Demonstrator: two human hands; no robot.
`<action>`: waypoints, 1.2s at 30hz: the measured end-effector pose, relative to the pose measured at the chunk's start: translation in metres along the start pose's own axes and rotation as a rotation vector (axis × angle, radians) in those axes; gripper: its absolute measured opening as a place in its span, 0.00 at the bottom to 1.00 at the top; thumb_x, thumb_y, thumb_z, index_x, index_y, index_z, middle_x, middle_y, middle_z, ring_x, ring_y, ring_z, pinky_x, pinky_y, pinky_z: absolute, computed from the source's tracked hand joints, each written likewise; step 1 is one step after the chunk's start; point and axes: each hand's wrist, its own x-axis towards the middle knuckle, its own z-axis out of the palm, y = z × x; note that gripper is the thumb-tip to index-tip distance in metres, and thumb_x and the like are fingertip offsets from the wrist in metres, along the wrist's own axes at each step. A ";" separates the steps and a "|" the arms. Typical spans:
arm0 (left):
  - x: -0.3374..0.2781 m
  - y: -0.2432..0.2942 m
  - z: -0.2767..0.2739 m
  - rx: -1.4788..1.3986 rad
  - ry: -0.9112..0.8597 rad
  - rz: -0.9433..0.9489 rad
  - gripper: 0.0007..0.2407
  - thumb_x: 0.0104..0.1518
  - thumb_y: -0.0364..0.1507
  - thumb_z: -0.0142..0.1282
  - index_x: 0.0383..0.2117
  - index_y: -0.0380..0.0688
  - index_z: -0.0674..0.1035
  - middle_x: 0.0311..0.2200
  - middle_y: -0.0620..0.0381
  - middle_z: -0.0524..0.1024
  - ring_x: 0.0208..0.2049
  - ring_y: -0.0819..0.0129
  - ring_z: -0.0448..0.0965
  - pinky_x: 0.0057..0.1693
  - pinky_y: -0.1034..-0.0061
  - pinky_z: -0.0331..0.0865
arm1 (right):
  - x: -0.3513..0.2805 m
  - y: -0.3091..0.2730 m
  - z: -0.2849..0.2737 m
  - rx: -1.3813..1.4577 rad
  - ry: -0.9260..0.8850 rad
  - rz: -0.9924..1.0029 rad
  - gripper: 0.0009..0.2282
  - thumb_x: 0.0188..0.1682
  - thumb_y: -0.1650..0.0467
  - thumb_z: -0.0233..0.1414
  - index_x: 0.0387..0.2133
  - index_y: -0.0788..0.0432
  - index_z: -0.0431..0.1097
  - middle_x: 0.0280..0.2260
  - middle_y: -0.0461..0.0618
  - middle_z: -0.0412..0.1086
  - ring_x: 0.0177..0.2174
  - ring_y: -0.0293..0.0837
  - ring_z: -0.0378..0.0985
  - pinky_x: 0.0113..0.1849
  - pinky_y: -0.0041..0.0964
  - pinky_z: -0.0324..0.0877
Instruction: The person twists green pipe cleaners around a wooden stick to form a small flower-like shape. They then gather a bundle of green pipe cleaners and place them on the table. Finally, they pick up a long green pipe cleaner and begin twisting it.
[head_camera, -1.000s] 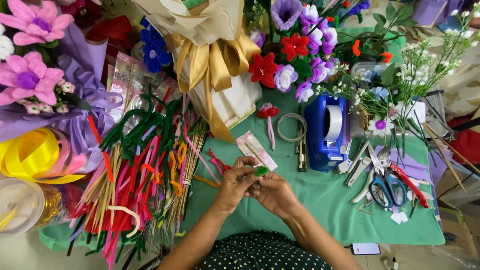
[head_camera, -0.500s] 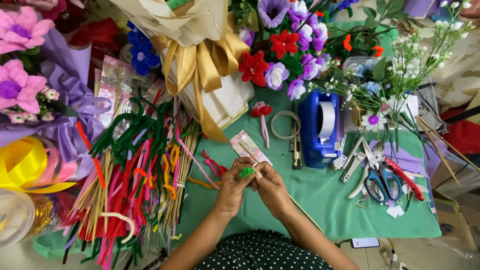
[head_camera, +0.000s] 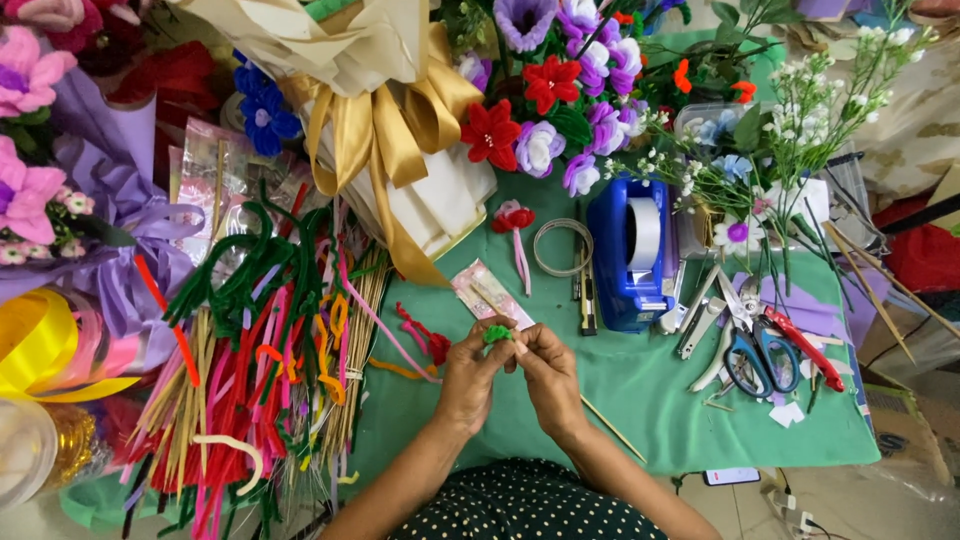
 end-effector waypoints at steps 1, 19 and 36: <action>0.000 -0.002 -0.002 -0.001 0.006 -0.002 0.04 0.56 0.25 0.65 0.30 0.34 0.84 0.42 0.50 0.75 0.36 0.69 0.72 0.35 0.77 0.71 | -0.002 -0.005 0.002 -0.001 -0.002 0.006 0.04 0.54 0.77 0.49 0.31 0.68 0.67 0.25 0.53 0.66 0.28 0.43 0.68 0.34 0.36 0.65; -0.001 0.004 -0.024 -0.045 0.071 -0.126 0.04 0.60 0.23 0.61 0.29 0.37 0.79 0.25 0.52 0.80 0.24 0.73 0.79 0.33 0.83 0.76 | 0.007 -0.062 0.003 -0.502 -0.093 0.066 0.11 0.53 0.71 0.51 0.43 0.64 0.78 0.35 0.57 0.79 0.34 0.45 0.75 0.43 0.42 0.70; -0.025 0.019 0.000 0.138 -0.141 -0.364 0.05 0.61 0.22 0.58 0.31 0.34 0.84 0.23 0.53 0.82 0.25 0.74 0.81 0.36 0.81 0.77 | 0.001 -0.030 -0.028 -0.153 -0.155 0.010 0.07 0.54 0.76 0.51 0.27 0.68 0.73 0.26 0.59 0.72 0.20 0.46 0.75 0.27 0.41 0.71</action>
